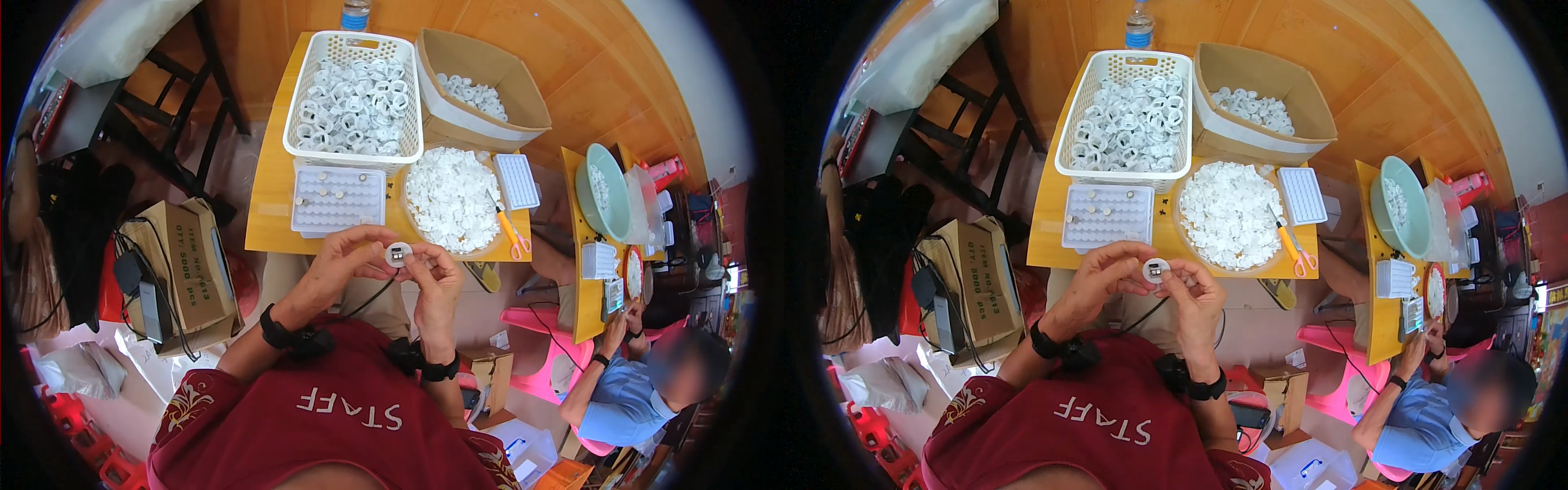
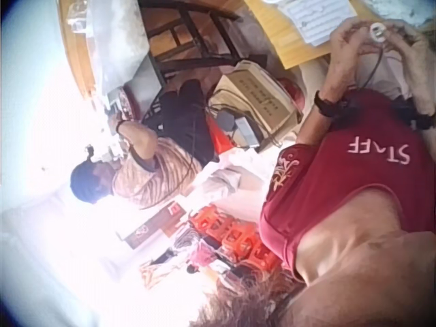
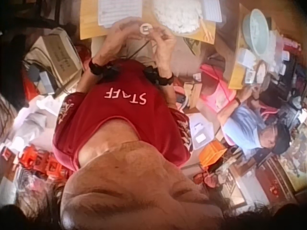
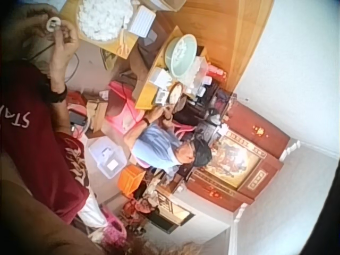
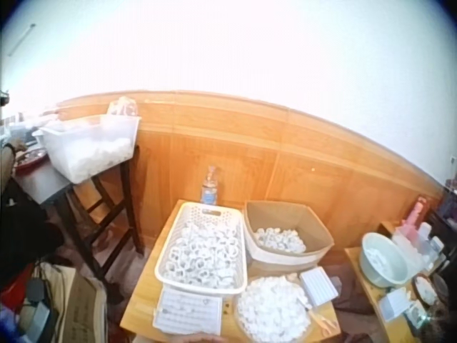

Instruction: Assembling small white plastic components by manually pressing them together and organizing them into a tray.

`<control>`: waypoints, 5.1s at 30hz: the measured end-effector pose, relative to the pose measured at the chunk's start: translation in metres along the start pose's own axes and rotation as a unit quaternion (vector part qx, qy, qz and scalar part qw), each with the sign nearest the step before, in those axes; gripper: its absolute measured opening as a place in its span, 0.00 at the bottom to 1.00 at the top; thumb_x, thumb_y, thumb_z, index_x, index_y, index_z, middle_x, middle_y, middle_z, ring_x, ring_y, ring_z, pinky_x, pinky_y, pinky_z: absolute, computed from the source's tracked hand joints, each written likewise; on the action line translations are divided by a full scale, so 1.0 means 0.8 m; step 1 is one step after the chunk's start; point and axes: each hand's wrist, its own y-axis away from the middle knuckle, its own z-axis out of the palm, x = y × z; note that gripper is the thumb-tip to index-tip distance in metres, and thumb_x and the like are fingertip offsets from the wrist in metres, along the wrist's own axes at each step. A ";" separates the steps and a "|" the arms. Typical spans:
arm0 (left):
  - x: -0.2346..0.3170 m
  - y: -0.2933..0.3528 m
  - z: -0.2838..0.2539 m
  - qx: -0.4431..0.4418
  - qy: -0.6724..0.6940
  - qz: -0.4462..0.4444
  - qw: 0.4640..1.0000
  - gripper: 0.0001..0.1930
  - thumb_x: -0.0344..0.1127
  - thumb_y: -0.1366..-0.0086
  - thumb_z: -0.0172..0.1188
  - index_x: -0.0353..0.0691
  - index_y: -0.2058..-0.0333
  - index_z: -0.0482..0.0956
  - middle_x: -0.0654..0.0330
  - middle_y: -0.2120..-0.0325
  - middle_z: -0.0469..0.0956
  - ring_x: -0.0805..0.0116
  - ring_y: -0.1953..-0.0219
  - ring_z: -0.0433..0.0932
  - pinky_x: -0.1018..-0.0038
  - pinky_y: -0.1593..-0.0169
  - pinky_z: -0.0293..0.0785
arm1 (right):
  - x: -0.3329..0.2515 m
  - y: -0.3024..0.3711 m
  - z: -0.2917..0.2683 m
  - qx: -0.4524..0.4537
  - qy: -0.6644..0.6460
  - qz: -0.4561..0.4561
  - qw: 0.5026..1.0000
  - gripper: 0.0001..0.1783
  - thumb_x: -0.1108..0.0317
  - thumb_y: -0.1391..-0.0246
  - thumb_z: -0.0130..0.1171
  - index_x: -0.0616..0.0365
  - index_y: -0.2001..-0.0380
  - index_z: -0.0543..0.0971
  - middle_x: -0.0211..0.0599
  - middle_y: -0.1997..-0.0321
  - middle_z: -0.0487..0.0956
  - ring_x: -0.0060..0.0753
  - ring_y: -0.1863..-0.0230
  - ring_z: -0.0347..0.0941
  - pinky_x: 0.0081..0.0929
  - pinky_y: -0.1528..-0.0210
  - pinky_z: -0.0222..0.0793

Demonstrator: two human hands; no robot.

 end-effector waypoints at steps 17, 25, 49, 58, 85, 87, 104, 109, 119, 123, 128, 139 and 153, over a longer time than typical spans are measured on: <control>-0.006 0.018 -0.027 -0.038 0.090 -0.084 0.992 0.18 0.34 0.39 0.54 0.30 0.53 0.69 0.54 0.62 0.74 0.64 0.61 0.77 0.74 0.58 0.77 | 0.000 -0.041 -0.089 0.137 0.352 -0.090 0.921 0.07 0.73 0.54 0.58 0.61 0.69 0.78 0.29 0.75 0.73 0.17 0.77 0.66 0.16 0.74 0.63; -0.004 0.021 -0.041 -0.014 0.115 -0.057 0.992 0.17 0.33 0.39 0.52 0.29 0.54 0.69 0.51 0.63 0.75 0.61 0.62 0.77 0.74 0.58 0.78 | 0.004 -0.088 -0.104 -0.060 0.585 -0.206 0.782 0.07 0.77 0.61 0.58 0.63 0.73 0.78 0.42 0.76 0.74 0.42 0.76 0.71 0.30 0.69 0.66; -0.008 0.018 -0.039 -0.032 0.117 -0.069 0.990 0.16 0.34 0.38 0.51 0.30 0.54 0.70 0.54 0.61 0.74 0.63 0.61 0.77 0.76 0.58 0.77 | -0.015 -0.090 -0.094 -0.030 0.086 0.056 0.994 0.13 0.79 0.54 0.56 0.65 0.62 0.75 0.29 0.72 0.74 0.16 0.75 0.70 0.12 0.72 0.68; -0.008 0.018 -0.032 -0.021 0.100 -0.067 0.993 0.18 0.36 0.38 0.52 0.30 0.53 0.69 0.53 0.62 0.74 0.64 0.63 0.77 0.75 0.59 0.77 | -0.017 -0.079 -0.081 -0.068 -0.042 0.133 0.988 0.10 0.80 0.52 0.51 0.67 0.64 0.74 0.33 0.71 0.74 0.31 0.72 0.77 0.22 0.69 0.76; -0.006 0.015 -0.035 -0.052 0.143 -0.055 0.987 0.16 0.34 0.37 0.49 0.32 0.52 0.69 0.56 0.59 0.73 0.67 0.60 0.75 0.73 0.56 0.75 | -0.020 -0.037 -0.033 -0.054 -0.010 0.034 0.998 0.11 0.76 0.50 0.55 0.65 0.61 0.75 0.39 0.71 0.78 0.25 0.72 0.75 0.20 0.69 0.73; -0.004 0.014 -0.032 -0.064 0.143 -0.047 0.987 0.16 0.33 0.37 0.49 0.32 0.52 0.70 0.57 0.59 0.73 0.69 0.59 0.75 0.74 0.56 0.74 | -0.021 -0.030 -0.026 -0.059 0.015 0.029 0.998 0.11 0.76 0.51 0.56 0.65 0.62 0.75 0.37 0.71 0.78 0.24 0.72 0.75 0.19 0.69 0.71; 0.002 0.003 -0.020 -0.058 0.115 0.005 0.992 0.15 0.31 0.41 0.55 0.33 0.55 0.72 0.58 0.62 0.74 0.71 0.60 0.75 0.74 0.56 0.74 | -0.045 -0.003 0.032 -0.078 0.302 -0.177 0.934 0.07 0.80 0.59 0.60 0.60 0.72 0.78 0.30 0.72 0.73 0.17 0.75 0.65 0.15 0.76 0.56; -0.002 0.004 -0.023 -0.060 0.105 -0.001 0.993 0.15 0.31 0.40 0.55 0.33 0.55 0.72 0.57 0.62 0.75 0.72 0.63 0.76 0.75 0.58 0.75 | -0.042 -0.003 0.032 -0.098 0.336 -0.177 0.920 0.07 0.79 0.58 0.60 0.59 0.72 0.78 0.30 0.72 0.74 0.18 0.75 0.65 0.15 0.77 0.57; -0.007 0.002 -0.022 -0.051 0.116 -0.011 0.992 0.14 0.30 0.40 0.55 0.33 0.55 0.73 0.57 0.63 0.75 0.72 0.64 0.76 0.77 0.59 0.75 | -0.043 -0.004 0.035 -0.096 0.344 -0.161 0.920 0.08 0.81 0.59 0.59 0.61 0.71 0.78 0.33 0.72 0.70 0.20 0.75 0.65 0.16 0.76 0.60; -0.006 0.001 -0.020 -0.042 0.120 -0.016 0.992 0.14 0.30 0.40 0.55 0.33 0.56 0.73 0.57 0.63 0.75 0.72 0.64 0.76 0.78 0.59 0.75 | -0.043 0.000 0.040 -0.102 0.424 -0.248 0.865 0.09 0.82 0.59 0.59 0.62 0.70 0.78 0.36 0.73 0.70 0.27 0.74 0.68 0.21 0.75 0.64; -0.007 0.000 -0.016 -0.027 0.063 0.021 0.997 0.12 0.29 0.40 0.54 0.34 0.58 0.75 0.60 0.64 0.75 0.73 0.63 0.75 0.77 0.59 0.75 | -0.030 -0.004 0.034 -0.098 0.473 -0.363 0.797 0.12 0.83 0.60 0.59 0.62 0.68 0.77 0.38 0.72 0.71 0.32 0.75 0.69 0.22 0.74 0.64; -0.005 -0.004 0.003 0.027 -0.053 0.104 0.993 0.08 0.25 0.41 0.53 0.34 0.62 0.76 0.62 0.65 0.68 0.73 0.63 0.74 0.79 0.62 0.77 | -0.016 -0.002 0.019 -0.045 0.217 -0.090 0.971 0.08 0.81 0.55 0.57 0.63 0.69 0.74 0.28 0.70 0.71 0.16 0.72 0.66 0.12 0.70 0.62; -0.016 -0.002 0.005 0.075 -0.150 0.172 0.971 0.06 0.24 0.44 0.56 0.33 0.67 0.78 0.64 0.71 0.64 0.79 0.70 0.70 0.83 0.67 0.73 | -0.009 -0.004 0.021 -0.036 0.098 0.002 0.994 0.06 0.82 0.55 0.55 0.62 0.71 0.73 0.26 0.73 0.73 0.13 0.71 0.68 0.11 0.67 0.63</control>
